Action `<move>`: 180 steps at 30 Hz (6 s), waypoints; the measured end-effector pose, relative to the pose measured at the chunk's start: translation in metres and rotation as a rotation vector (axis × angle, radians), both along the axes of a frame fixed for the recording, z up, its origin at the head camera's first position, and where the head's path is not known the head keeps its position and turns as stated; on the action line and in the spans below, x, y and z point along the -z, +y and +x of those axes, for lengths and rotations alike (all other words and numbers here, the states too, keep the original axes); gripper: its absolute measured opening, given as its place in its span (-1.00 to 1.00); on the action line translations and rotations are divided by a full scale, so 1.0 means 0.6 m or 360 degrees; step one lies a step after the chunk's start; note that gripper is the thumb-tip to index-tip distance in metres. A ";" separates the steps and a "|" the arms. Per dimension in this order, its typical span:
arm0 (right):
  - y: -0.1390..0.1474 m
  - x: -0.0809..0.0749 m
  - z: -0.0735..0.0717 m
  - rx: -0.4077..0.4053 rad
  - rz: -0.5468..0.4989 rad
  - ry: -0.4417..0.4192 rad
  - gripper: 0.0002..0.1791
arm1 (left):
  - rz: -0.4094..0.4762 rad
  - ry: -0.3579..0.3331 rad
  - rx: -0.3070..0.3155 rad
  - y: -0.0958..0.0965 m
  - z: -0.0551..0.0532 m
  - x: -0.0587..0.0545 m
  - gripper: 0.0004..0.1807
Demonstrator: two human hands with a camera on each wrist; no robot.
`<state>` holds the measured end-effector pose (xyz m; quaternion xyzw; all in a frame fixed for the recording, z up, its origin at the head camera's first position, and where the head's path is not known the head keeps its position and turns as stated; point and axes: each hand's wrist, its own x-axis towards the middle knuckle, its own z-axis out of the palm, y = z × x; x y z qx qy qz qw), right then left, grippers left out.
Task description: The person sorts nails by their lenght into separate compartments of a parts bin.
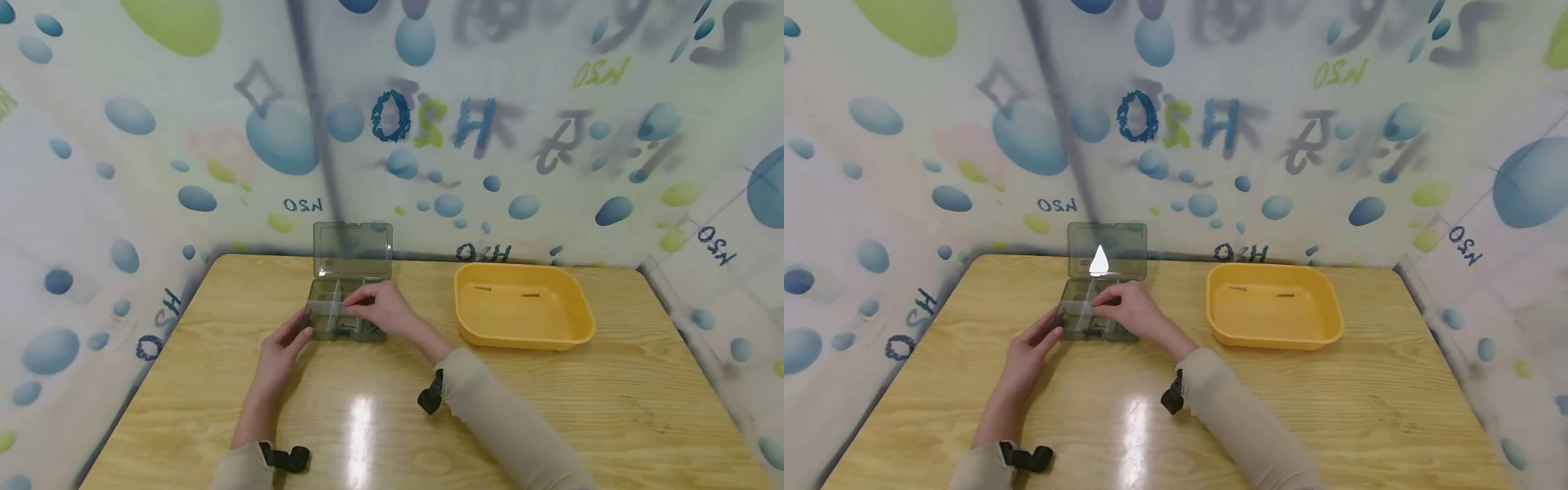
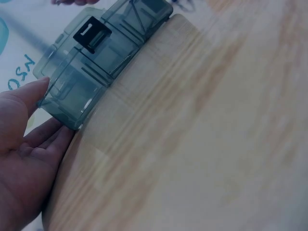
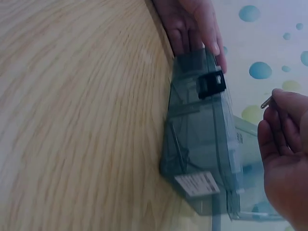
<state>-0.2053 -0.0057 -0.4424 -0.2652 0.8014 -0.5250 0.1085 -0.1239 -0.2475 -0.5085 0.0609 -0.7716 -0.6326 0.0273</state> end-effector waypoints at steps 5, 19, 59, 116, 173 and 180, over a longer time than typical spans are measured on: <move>-0.024 0.003 0.000 0.0011 0.0029 0.0017 -0.86 | 0.0003 0.0004 0.0002 0.003 -0.002 0.000 -0.43; -0.026 0.019 -0.008 0.0036 -0.0007 -0.0011 -0.87 | 0.0007 -0.0006 -0.0016 0.000 -0.003 0.000 -0.43; 0.311 -0.001 0.009 0.0548 0.0082 0.0040 -0.79 | -0.0033 -0.0081 -0.0011 0.001 -0.002 -0.004 -0.40; 0.487 0.058 -0.058 0.0848 0.0748 -0.0098 -0.64 | -0.0045 -0.0079 -0.0018 0.001 -0.001 -0.002 -0.41; 0.433 0.008 -0.038 0.0655 0.0636 0.0086 -0.78 | -0.0044 -0.0096 0.0005 0.000 0.001 -0.007 -0.42; 0.414 -0.001 -0.032 0.0613 0.0585 0.0059 -0.78 | -0.0055 -0.0086 0.0005 0.000 0.001 -0.007 -0.42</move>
